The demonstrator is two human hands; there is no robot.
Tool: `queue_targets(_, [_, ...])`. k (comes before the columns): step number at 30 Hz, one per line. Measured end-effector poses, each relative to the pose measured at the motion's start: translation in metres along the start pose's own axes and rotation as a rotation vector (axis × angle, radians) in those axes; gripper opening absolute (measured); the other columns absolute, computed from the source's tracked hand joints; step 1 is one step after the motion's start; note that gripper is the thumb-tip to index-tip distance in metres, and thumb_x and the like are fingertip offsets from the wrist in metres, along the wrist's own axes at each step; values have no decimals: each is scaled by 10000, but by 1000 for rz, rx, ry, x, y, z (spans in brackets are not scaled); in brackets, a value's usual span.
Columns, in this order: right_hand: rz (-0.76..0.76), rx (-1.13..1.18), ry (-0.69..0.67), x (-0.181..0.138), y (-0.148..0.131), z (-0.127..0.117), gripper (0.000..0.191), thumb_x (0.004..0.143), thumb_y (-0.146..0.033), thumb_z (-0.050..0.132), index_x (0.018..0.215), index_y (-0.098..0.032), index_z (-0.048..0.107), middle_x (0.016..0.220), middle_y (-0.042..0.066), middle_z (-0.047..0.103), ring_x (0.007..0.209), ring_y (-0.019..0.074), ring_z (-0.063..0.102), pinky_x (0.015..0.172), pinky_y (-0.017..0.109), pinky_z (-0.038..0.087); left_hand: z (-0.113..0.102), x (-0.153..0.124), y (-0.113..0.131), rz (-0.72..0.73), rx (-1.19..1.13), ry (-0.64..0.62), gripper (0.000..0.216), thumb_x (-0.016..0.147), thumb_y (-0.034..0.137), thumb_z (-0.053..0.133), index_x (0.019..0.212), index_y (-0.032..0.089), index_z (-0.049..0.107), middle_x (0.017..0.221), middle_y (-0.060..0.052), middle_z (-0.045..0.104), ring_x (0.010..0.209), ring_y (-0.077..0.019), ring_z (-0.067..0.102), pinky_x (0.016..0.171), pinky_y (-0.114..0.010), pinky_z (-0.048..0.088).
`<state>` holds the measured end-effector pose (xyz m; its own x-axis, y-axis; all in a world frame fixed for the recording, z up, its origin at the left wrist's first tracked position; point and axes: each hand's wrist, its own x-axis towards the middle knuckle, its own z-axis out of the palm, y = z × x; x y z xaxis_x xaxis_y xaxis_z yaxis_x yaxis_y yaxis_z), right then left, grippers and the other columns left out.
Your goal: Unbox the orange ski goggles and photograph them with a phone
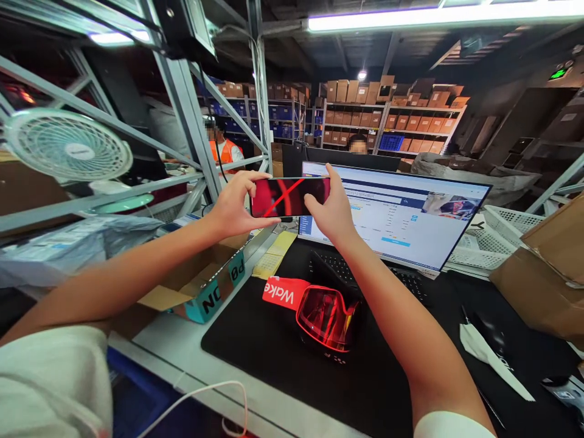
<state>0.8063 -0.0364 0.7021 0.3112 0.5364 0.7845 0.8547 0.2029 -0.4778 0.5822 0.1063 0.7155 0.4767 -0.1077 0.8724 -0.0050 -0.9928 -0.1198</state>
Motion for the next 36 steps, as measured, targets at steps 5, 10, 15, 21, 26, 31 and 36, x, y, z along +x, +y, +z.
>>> queue_targets(5, [41, -41, 95, -1, -5, 7, 838, 917, -546, 639, 1639, -233, 353, 1650, 172, 482, 1507, 356, 488, 1257, 594, 402, 4, 1, 3, 9, 5, -6, 638, 708, 473, 942, 905, 271, 370, 1319, -112, 692, 1181, -313, 682, 1001, -539, 549])
queue_targets(10, [29, -4, 82, -2, 0, 4, 767, 981, -587, 554, 1640, -253, 348, 1621, 166, 513, 1468, 331, 530, 1216, 578, 451, 4, -1, 1, 19, -2, 2, 644, 726, 509, 933, 899, 270, 361, 1304, -109, 703, 1157, -305, 687, 968, -526, 561])
queue_targets(15, [77, 27, 40, -3, 1, -1, 737, 978, -517, 558, 1628, -230, 365, 1616, 172, 513, 1452, 330, 538, 1217, 577, 445, 5, -1, -1, 28, -1, 19, 643, 732, 524, 930, 905, 268, 366, 1306, -110, 702, 1176, -303, 684, 981, -513, 556])
queue_targets(21, [69, 82, -13, -6, -4, -5, 881, 868, -485, 691, 1643, -257, 340, 1670, 152, 456, 1498, 363, 484, 1263, 613, 374, 6, 0, -1, 47, -9, 30, 630, 738, 501, 931, 923, 263, 378, 1315, -114, 700, 1173, -291, 690, 991, -490, 550])
queue_targets(26, [99, 150, -16, -6, -5, -3, 968, 810, -484, 747, 1656, -272, 327, 1699, 137, 416, 1547, 386, 412, 1285, 630, 325, 6, -1, -3, 31, -23, 23, 634, 718, 475, 943, 913, 263, 378, 1323, -117, 692, 1203, -305, 682, 1033, -505, 532])
queue_targets(31, [154, 274, -6, -7, 0, -5, 878, 909, -504, 638, 1686, -309, 278, 1641, 122, 476, 1453, 333, 514, 1226, 599, 418, 5, -3, -3, -6, -26, 7, 649, 699, 489, 949, 896, 264, 374, 1320, -109, 703, 1188, -297, 684, 1002, -494, 545])
queue_targets(36, [237, 305, 131, -34, 19, -44, 797, 968, -493, 562, 1691, -315, 276, 1511, 131, 587, 1296, 280, 621, 1113, 544, 527, 0, -10, -17, -136, -67, 6, 682, 639, 454, 977, 897, 259, 376, 1309, -103, 714, 1185, -306, 690, 991, -493, 546])
